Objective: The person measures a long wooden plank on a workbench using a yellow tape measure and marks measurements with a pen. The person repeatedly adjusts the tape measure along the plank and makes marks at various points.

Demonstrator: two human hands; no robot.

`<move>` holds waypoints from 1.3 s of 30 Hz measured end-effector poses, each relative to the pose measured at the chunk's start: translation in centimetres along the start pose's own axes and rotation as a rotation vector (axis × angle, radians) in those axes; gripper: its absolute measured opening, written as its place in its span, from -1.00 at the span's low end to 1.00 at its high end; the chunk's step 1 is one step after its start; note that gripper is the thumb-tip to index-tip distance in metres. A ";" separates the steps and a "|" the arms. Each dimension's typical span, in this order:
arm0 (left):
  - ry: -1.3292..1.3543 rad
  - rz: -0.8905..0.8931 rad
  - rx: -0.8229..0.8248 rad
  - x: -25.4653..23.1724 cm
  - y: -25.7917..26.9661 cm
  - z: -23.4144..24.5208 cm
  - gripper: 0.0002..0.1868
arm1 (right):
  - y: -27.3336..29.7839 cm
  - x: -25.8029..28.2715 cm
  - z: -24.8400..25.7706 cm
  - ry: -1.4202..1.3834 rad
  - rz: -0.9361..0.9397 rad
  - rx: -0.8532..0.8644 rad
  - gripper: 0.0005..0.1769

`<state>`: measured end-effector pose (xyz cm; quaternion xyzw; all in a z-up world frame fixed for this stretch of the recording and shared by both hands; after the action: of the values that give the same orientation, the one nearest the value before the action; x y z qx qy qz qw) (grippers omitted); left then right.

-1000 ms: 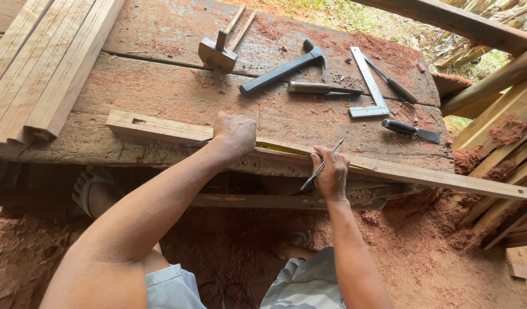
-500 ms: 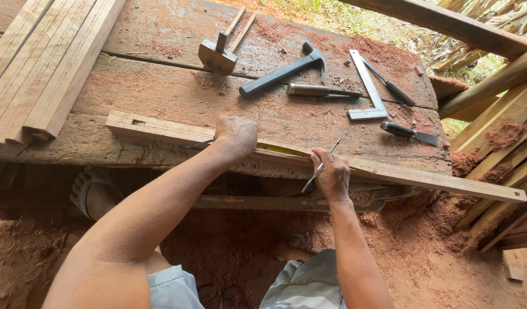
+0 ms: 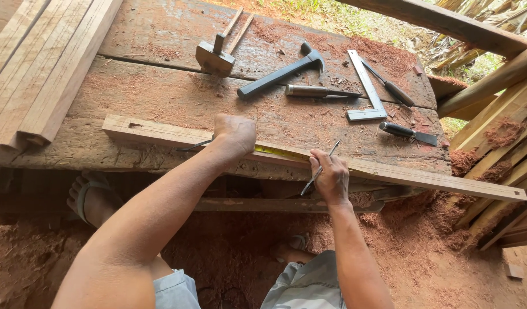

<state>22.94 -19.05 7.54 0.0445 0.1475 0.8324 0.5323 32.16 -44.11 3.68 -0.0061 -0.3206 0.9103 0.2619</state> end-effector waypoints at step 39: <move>-0.308 0.137 0.300 2.5 -2.6 -1.7 -0.35 | 6.7 -17.7 5.9 -0.477 -0.676 -0.060 -0.83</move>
<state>23.75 -16.13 4.97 0.2597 0.1830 0.8187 0.4783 43.18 -60.46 1.69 0.3029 -0.3824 0.7392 0.4643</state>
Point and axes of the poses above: each hand's wrist, its own y-axis away from the middle knuckle, its own z-axis out of the back of the hand, x = y × z, the point moved 6 cm from there along -y, towards the middle knuckle, and after that the axes turned 2 degrees about z, right-handed, at the moved point
